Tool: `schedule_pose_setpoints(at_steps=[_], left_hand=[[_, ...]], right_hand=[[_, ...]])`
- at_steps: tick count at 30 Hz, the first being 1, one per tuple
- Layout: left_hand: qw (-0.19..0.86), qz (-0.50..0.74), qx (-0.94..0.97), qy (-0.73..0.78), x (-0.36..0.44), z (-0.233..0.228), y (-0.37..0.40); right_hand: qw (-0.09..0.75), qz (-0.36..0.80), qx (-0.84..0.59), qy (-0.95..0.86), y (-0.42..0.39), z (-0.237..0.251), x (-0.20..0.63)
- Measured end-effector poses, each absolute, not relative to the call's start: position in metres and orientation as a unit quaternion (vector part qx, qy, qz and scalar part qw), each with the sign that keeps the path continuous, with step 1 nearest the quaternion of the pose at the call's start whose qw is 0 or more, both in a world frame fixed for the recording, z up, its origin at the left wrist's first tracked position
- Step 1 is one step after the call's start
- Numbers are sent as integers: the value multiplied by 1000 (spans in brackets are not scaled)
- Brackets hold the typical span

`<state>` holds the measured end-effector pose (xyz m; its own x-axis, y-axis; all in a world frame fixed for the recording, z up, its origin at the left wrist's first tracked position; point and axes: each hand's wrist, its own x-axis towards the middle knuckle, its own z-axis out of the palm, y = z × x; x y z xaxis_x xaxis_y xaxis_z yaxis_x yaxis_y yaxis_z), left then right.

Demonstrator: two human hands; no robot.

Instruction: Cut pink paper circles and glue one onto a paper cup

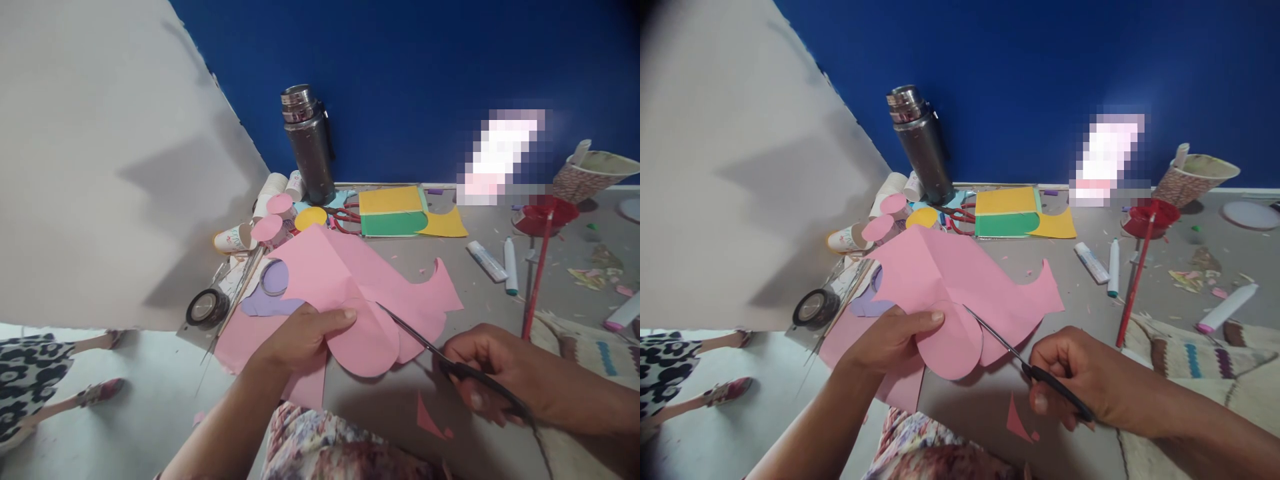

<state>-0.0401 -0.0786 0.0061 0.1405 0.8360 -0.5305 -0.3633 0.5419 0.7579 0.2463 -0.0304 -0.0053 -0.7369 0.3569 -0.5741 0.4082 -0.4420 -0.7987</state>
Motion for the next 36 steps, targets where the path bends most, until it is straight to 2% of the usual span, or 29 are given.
schedule_pose_setpoints(at_steps=[5,9,15,22,33,36], left_hand=[[721,439,228,484,-34,10,-76],[708,501,238,437,-21,20,-70],[672,590,210,396,-8,31,-69],[652,601,239,396,11,33,-76],[604,622,232,441,13,28,-59],[617,624,261,403,12,31,-57]], right_hand=[[9,-765,355,537,-30,-5,246],[-21,-742,364,562,-33,-5,245],[-141,-570,449,674,-39,-5,243],[-181,-406,492,749,-37,-8,242],[-128,-484,465,730,-39,-5,240],[-163,-412,473,761,-42,-4,245]])
